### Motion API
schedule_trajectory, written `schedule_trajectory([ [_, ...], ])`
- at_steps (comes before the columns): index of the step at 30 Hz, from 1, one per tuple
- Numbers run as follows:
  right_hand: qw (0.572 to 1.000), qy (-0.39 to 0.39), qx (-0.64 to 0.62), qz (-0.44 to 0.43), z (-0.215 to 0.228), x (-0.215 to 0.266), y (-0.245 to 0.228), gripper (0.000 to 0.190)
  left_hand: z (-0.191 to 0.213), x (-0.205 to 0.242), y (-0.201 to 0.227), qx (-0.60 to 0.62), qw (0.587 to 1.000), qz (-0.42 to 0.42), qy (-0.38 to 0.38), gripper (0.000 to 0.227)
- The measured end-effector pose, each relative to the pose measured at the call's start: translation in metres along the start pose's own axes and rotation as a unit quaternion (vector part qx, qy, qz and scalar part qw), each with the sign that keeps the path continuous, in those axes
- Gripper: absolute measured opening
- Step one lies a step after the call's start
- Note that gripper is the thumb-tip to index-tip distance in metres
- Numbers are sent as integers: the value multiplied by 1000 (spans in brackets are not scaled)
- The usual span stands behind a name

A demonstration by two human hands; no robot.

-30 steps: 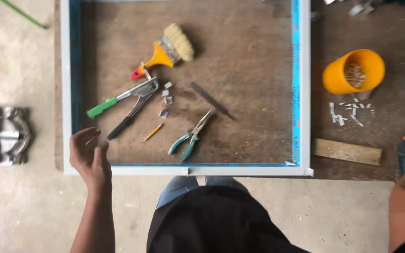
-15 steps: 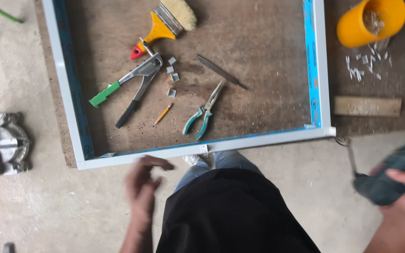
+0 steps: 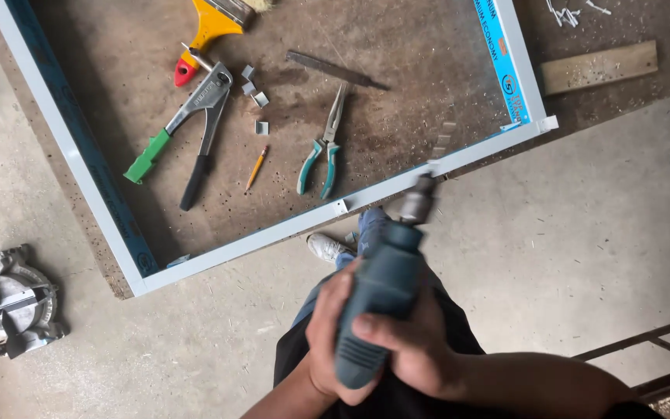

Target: The person marks a metal frame with a pencil, drills holes into it, and then uses a rivet gun to insert rivets. The person handles a pencil, a drill, and a rivet gun while working on the frame.

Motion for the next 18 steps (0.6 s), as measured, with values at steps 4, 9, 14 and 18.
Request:
schedule_trajectory([
  [4, 963, -222, 143, -57, -41, -6, -5, 84, 23, 22, 9, 137, 978, 104, 115, 73],
  [9, 724, -181, 651, 139, 42, -64, -11, 77, 55, 39, -12, 403, 852, 269, 196, 69],
  [14, 632, -231, 705, 223, 109, -158, -3, 72, 86, 60, -33, 499, 803, 221, 239, 83],
  [18, 609, -326, 702, 176, 101, -175, 28, 64, 86, 68, -38, 562, 753, 262, 221, 69],
])
Point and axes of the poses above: each hand's wrist, its own x-axis away from the middle knuckle, its own z-axis out of the back of the hand, y = z × x, the point moved 5 cm from there along -x, towards the middle knuckle, and after that the axes turned 4 degrees about x, right-handed, at the moved point
